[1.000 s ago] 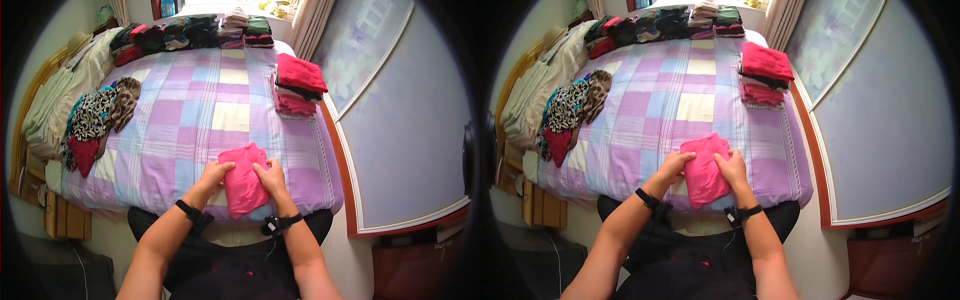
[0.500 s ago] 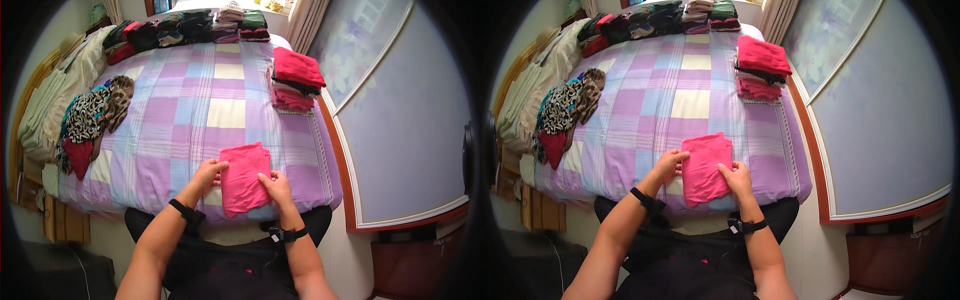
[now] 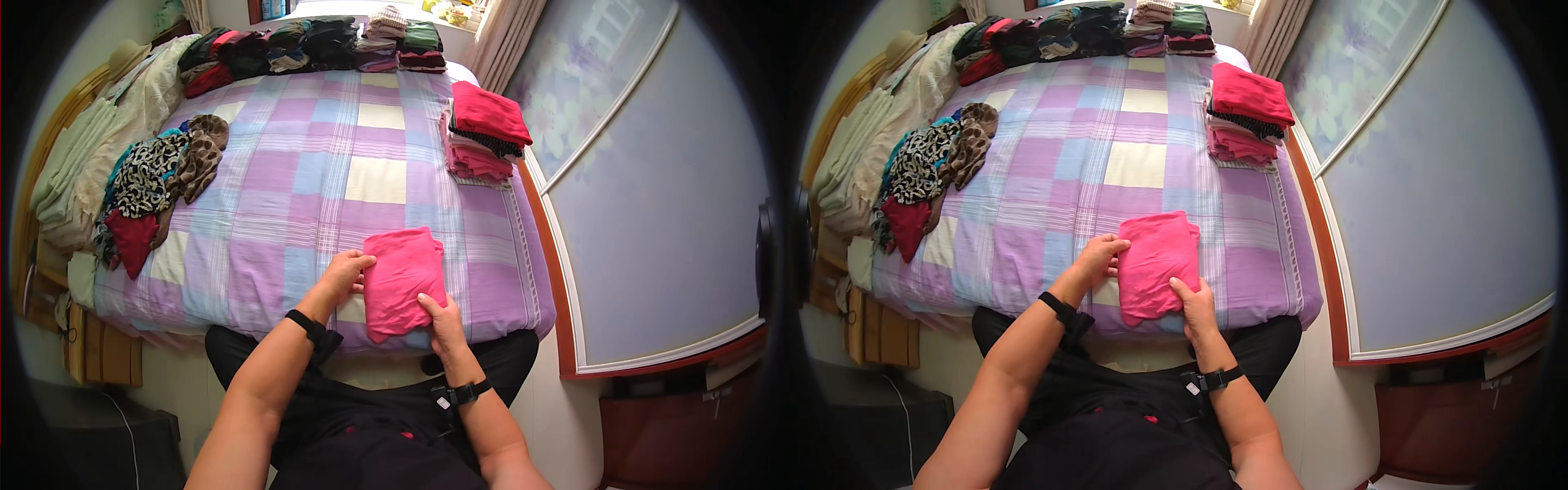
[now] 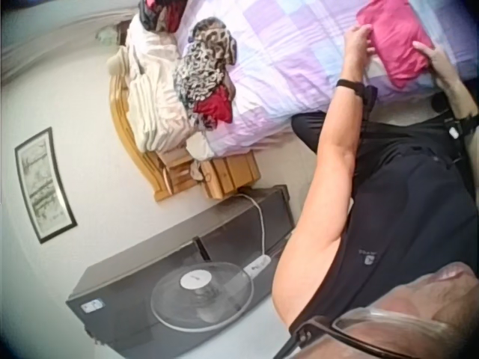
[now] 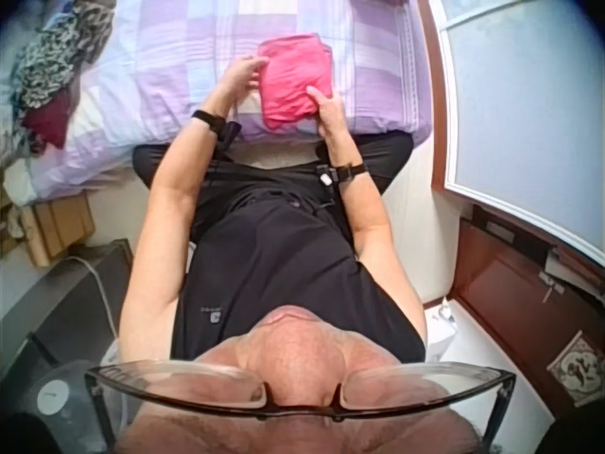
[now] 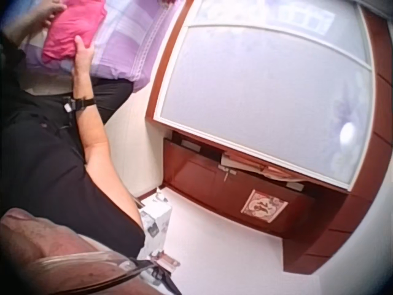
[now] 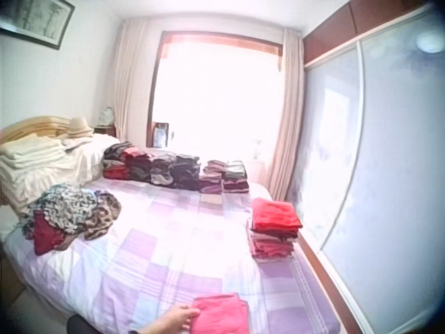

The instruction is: Folding various items of clothing on a bed.

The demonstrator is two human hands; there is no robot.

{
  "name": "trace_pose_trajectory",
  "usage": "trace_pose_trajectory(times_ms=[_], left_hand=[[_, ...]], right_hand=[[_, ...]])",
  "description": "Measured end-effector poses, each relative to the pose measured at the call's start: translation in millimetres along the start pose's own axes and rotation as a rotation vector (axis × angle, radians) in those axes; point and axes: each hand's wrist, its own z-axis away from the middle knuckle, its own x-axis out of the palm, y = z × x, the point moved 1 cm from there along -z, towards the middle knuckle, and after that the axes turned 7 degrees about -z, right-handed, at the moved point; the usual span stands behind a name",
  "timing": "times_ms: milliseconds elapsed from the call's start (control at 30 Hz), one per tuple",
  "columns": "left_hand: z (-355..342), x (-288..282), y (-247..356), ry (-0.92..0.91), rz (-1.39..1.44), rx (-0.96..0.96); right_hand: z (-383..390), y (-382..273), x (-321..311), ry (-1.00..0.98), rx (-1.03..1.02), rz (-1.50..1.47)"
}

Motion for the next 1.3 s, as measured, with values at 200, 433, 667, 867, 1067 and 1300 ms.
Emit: trace_pose_trajectory(times_ms=[200,433,667,867,1067,1300], left_hand=[[18,-11,-1,-0.101,0.039,-0.046],[19,-13,10,-0.037,-0.348,-0.028],[7,-185,37,0.341,-0.26,-0.102],[29,-207,44,0.36,-0.374,-0.1],[20,-205,50,0.415,-0.336,-0.178],[24,-211,51,0.439,-0.272,-0.255]], right_hand=[[0,-15,-1,0.024,-0.029,-0.008],[3,-14,-12,0.071,0.007,0.234],[10,-40,11,-0.065,0.003,0.18],[6,-102,64,-0.128,-0.089,0.031],[-77,-132,104,-0.193,-0.056,-0.002],[-205,-193,191,-0.329,-0.302,-0.271]])
